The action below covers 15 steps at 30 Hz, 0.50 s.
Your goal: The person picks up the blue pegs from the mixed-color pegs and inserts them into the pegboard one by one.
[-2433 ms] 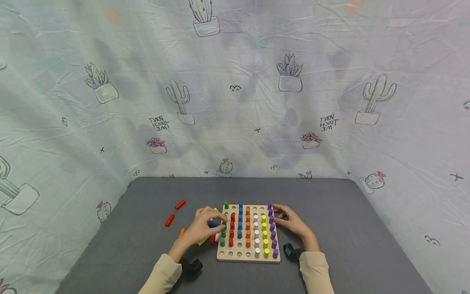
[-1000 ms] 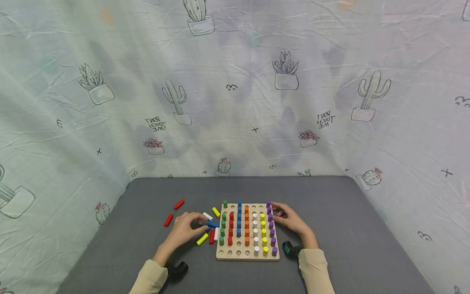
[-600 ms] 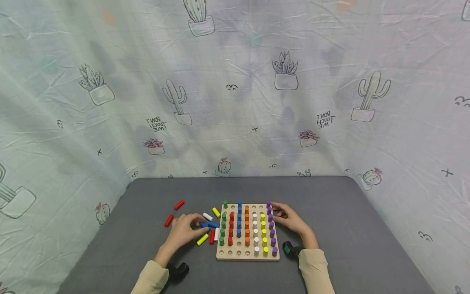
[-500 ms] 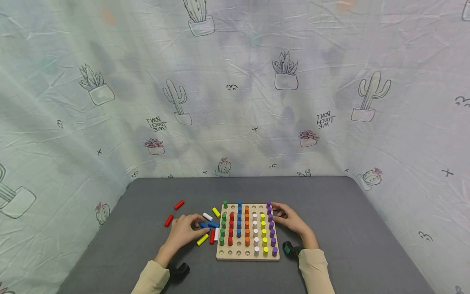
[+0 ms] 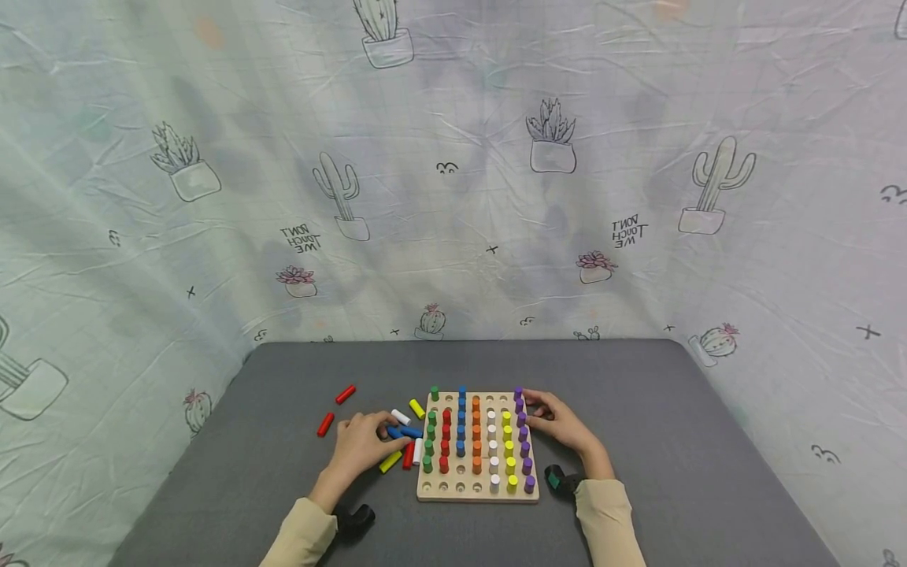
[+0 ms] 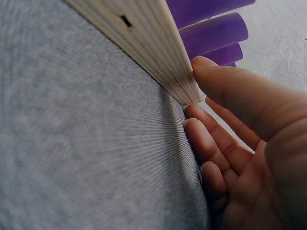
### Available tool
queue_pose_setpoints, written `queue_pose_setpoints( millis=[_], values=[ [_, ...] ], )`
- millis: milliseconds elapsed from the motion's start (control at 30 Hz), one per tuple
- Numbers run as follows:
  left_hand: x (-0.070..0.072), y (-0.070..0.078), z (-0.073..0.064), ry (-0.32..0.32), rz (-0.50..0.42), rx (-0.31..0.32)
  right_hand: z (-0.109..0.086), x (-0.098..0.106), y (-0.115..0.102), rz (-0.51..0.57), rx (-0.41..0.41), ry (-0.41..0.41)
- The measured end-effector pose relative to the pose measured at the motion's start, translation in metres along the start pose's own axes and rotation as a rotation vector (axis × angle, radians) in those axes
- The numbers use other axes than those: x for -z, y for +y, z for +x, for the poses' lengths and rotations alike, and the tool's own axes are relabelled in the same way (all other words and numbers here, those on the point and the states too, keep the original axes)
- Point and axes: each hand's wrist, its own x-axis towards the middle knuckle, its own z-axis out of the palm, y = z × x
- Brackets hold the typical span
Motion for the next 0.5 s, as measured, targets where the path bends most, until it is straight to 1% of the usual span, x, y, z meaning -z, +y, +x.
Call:
queue_pose_setpoints(
  millis=[167,367,500],
  values=[
    [0.0003,-0.0015,-0.0002,0.013,-0.008,-0.003,0.0004,-0.0003,0.0002,-0.006,-0.005,0.005],
    [0.0024,-0.0035,-0.0003,0.012,-0.042,-0.023,0.0006,-0.0002,0.0008,-0.012,0.003,0.010],
    [0.0033,-0.0046,0.0001,0.008,-0.055,-0.020,0.0005,-0.0004,0.0014,-0.015,0.007,0.003]
  ],
)
